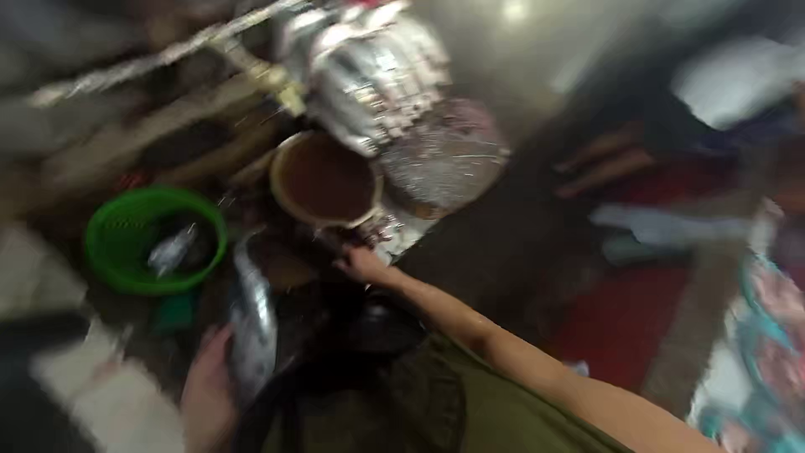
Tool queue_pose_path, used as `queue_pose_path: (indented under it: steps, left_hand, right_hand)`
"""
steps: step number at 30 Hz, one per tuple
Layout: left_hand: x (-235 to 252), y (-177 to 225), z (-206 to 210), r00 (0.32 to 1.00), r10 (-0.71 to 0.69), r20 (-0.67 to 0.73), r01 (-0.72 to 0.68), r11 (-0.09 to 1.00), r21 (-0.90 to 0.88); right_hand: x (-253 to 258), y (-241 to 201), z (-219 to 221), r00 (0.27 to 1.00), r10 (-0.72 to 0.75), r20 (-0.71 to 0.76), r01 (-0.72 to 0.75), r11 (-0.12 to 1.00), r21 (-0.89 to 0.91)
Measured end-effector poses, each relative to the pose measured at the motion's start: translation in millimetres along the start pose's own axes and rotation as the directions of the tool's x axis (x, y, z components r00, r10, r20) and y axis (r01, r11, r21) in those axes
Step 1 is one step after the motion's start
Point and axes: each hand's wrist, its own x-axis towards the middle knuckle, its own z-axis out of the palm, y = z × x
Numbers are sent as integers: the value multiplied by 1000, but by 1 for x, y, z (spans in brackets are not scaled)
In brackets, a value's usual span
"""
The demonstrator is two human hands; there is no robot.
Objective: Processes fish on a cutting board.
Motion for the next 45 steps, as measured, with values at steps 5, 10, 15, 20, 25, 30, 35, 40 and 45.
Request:
queue_pose_path:
  steps: [5,10,15,20,25,30,35,40,45]
  left_hand:
    - [21,-11,14,891,-454,18,445,881,162]
    - [-13,31,27,837,-542,-80,543,804,241]
    - [1,-64,8,954,-296,-56,299,952,60]
    - [-16,-62,29,890,-161,-426,122,986,-117]
    - [-16,-78,70,765,-168,-621,83,983,-163]
    - [-12,-49,69,766,246,-594,69,887,456]
    - [100,-36,43,992,124,12,-77,537,840]
    - [135,-38,40,987,-119,105,-59,339,939]
    - [101,-44,62,962,158,-222,150,374,915]
  right_hand:
    - [-11,-38,-11,975,-198,-100,212,964,161]
    - [26,-74,18,751,-631,-195,658,741,136]
    - [66,-88,46,924,-202,324,341,818,-463]
    - [42,-97,39,930,-206,304,324,850,-415]
    - [3,-99,11,947,-220,234,283,915,-288]
    - [25,-71,-1,962,-200,187,252,915,-316]
    - [30,-64,-4,978,-136,159,174,950,-258]
    - [12,-32,3,983,-137,120,148,985,-86]
    - [18,-46,12,980,-124,155,115,991,60]
